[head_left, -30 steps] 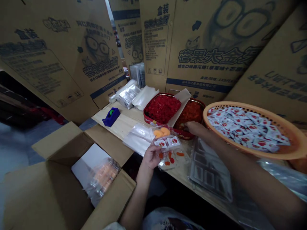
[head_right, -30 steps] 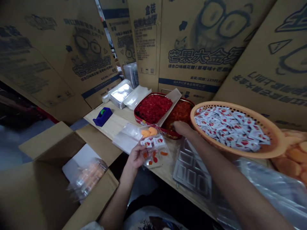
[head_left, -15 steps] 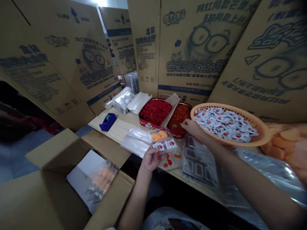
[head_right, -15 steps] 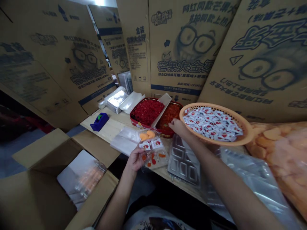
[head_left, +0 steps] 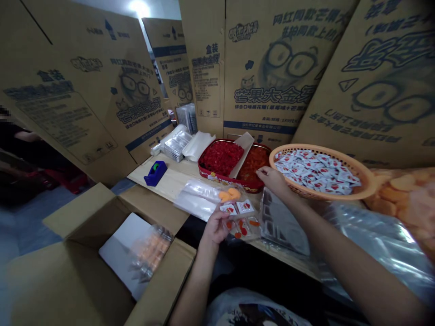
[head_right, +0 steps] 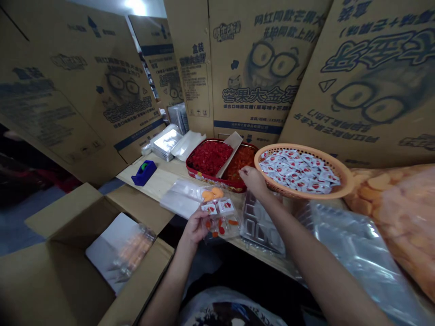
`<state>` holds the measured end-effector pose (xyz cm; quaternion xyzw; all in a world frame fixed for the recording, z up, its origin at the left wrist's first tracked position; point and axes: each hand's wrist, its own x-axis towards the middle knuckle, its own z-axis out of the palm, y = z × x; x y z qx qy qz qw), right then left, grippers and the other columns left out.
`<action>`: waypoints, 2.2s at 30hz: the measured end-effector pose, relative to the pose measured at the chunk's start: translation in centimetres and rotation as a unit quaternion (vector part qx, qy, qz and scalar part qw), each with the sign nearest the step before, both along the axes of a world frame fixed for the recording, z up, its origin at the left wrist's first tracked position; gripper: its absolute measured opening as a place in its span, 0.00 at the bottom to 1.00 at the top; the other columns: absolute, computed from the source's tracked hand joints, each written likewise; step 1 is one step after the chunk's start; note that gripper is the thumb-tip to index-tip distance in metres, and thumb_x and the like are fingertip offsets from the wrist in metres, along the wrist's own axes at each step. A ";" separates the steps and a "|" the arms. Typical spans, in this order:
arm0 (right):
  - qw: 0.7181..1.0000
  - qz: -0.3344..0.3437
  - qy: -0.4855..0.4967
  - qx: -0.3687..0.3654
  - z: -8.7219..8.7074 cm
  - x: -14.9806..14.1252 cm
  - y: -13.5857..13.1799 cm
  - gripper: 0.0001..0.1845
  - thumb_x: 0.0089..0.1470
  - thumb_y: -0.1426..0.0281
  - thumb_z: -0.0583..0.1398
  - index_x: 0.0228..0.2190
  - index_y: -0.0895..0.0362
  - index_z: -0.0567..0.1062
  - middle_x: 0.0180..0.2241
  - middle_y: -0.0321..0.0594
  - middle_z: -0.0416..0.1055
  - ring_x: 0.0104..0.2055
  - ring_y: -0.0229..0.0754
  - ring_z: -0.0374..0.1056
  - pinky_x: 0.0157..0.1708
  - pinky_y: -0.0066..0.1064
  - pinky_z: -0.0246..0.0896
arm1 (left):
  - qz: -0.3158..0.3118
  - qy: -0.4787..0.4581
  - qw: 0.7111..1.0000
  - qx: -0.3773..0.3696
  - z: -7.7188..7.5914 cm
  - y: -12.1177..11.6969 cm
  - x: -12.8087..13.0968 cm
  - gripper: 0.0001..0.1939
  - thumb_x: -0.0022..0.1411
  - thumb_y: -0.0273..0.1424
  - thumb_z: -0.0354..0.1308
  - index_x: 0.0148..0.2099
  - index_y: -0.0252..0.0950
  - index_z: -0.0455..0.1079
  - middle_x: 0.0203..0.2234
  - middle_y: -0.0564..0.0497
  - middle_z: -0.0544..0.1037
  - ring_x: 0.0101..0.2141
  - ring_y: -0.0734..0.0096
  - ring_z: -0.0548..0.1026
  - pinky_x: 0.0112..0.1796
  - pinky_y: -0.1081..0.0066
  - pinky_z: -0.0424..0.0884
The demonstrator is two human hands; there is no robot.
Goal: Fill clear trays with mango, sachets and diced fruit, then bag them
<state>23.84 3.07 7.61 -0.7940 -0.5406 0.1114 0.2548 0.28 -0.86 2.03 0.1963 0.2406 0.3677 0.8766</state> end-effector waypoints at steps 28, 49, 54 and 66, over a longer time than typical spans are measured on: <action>0.955 0.268 0.046 0.115 -1.3 -9.2 -14.8 0.07 0.53 0.72 0.57 0.33 0.52 0.75 0.34 0.41 0.69 0.38 0.43 0.65 0.38 0.37 0.61 | -0.019 -0.005 1.000 0.023 0.8 -1.7 1.4 0.21 0.43 0.19 0.56 0.43 0.36 0.68 0.36 0.50 0.76 0.35 0.67 0.74 0.38 0.67 0.68; 0.981 -0.043 -0.187 0.011 -5.8 0.5 -6.5 0.19 0.60 0.70 0.45 0.44 0.62 0.70 0.43 0.52 0.70 0.48 0.51 0.61 0.48 0.44 0.49 | -0.032 0.012 0.999 0.004 -0.6 -1.3 -0.6 0.27 0.45 0.19 0.55 0.49 0.40 0.65 0.39 0.49 0.76 0.37 0.64 0.75 0.38 0.62 0.71; 0.972 -0.077 -0.221 0.035 -5.8 0.4 -7.0 0.19 0.61 0.69 0.45 0.45 0.61 0.71 0.42 0.51 0.70 0.47 0.51 0.61 0.45 0.43 0.49 | -0.023 0.028 0.999 -0.014 -0.6 -0.9 -0.7 0.27 0.44 0.19 0.56 0.49 0.39 0.66 0.38 0.49 0.76 0.39 0.63 0.75 0.41 0.60 0.70; 0.974 -0.057 -0.220 0.020 -6.6 1.1 -6.4 0.17 0.60 0.69 0.47 0.44 0.60 0.71 0.41 0.50 0.70 0.47 0.50 0.62 0.42 0.39 0.48 | -0.048 0.014 0.999 0.010 -1.2 -0.9 -1.3 0.28 0.45 0.19 0.56 0.51 0.39 0.65 0.42 0.48 0.76 0.43 0.59 0.74 0.45 0.55 0.69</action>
